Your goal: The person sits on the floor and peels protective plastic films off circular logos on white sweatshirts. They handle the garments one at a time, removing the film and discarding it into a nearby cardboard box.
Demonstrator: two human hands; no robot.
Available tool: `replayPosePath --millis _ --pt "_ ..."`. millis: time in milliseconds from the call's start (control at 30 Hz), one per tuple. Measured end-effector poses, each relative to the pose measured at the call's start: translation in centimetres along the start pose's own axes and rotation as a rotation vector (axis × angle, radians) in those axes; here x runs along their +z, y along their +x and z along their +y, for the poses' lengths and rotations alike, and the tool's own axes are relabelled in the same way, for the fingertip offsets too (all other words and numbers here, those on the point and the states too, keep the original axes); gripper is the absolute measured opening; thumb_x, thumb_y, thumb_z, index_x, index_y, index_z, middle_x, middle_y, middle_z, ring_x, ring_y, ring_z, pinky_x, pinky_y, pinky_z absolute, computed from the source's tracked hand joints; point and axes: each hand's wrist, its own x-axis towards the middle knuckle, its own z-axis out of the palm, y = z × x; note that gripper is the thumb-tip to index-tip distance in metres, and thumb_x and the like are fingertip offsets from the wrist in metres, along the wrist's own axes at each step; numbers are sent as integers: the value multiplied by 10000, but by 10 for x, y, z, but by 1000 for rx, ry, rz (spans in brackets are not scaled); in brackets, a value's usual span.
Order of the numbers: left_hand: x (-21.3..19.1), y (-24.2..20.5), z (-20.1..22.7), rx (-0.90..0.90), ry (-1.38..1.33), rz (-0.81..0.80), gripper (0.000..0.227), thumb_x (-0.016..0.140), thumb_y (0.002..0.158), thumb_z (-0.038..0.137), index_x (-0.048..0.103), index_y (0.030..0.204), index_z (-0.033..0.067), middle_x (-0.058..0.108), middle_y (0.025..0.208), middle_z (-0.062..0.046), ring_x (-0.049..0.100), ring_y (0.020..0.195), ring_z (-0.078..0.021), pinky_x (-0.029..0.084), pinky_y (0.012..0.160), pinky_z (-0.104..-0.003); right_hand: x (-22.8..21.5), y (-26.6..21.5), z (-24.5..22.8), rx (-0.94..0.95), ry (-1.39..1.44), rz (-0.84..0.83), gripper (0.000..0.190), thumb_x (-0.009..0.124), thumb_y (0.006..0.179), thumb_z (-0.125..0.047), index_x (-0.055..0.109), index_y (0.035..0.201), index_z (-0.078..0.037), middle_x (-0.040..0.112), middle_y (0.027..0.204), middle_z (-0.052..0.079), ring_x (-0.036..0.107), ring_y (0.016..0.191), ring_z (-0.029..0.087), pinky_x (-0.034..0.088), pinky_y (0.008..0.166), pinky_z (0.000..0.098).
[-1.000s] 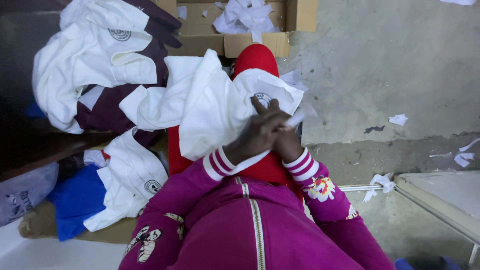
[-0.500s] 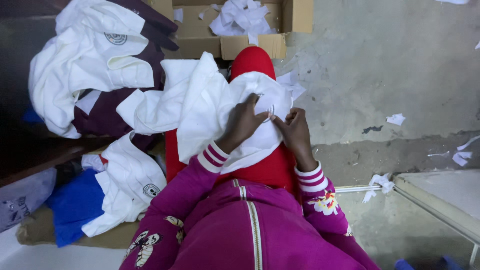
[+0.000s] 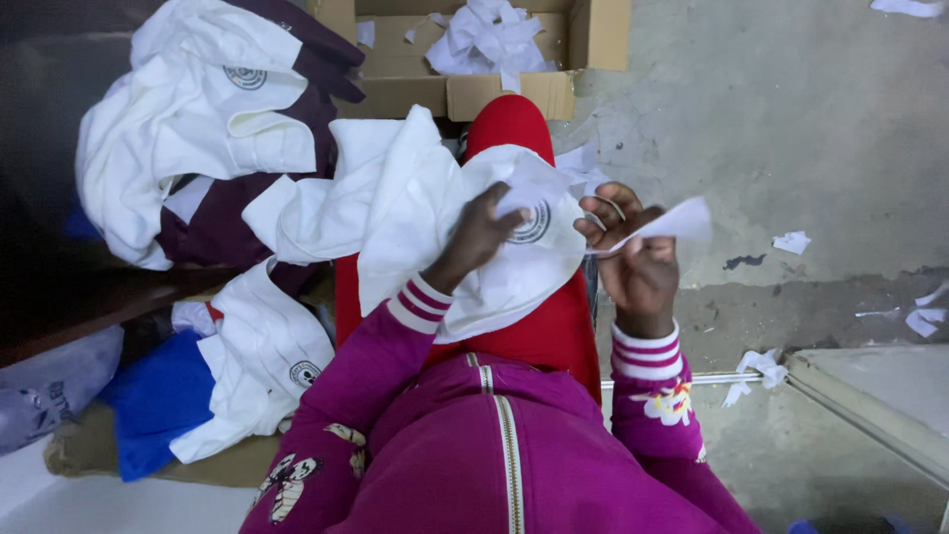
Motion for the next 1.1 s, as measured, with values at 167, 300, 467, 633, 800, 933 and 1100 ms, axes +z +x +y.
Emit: replayPosePath --millis 167,300,467,633,800,933,1100 --pt "-42 -31 21 -166 -277 94 237 575 1044 56 543 1250 -55 714 888 -149 683 632 -167 566 495 -249 -14 -4 -7 352 -129 152 280 597 1046 -34 425 1266 -51 626 983 171 619 547 128 505 425 211" --pt "-57 -55 0 -232 130 80 293 685 1021 284 645 1162 30 749 844 -161 735 725 -288 581 656 -461 35 0 8 452 -1137 -62 263 489 991 63 704 1123 -10 741 1070 288 723 1019 500 556 925 576" --pt "-55 -81 18 -284 361 49 444 759 912 545 638 947 119 700 829 -104 728 841 -344 553 805 -503 40 -4 23 220 -950 -261 349 478 1089 -214 629 815 -58 629 800 138 633 737 303 528 736 415" --pt "-45 -86 16 -289 447 10 611 817 871 519 613 1236 73 707 1023 -176 727 1027 -414 553 901 -581 27 -19 39 437 -949 2 356 914 849 -110 589 787 21 514 664 77 427 430 53 353 351 199" --pt "-49 -89 57 -358 -510 34 241 848 801 67 672 950 -5 621 712 -6 620 550 -131 506 460 -248 36 -9 31 489 -1482 -148 494 717 911 -30 699 1372 -205 705 1174 174 725 1014 491 605 840 590" --pt "-39 -71 -3 -435 -909 115 247 795 852 0 641 1044 -15 523 705 10 537 508 -106 457 415 -228 55 6 24 424 -1428 -339 458 785 844 4 756 1290 -91 646 1381 235 682 1106 576 619 884 629" --pt "-36 -80 10 -147 -503 149 272 729 997 278 636 914 36 603 653 -57 631 584 -137 485 542 -262 44 -12 47 130 -1308 -197 287 755 907 -12 801 1186 -62 776 1090 163 771 985 416 641 791 470"
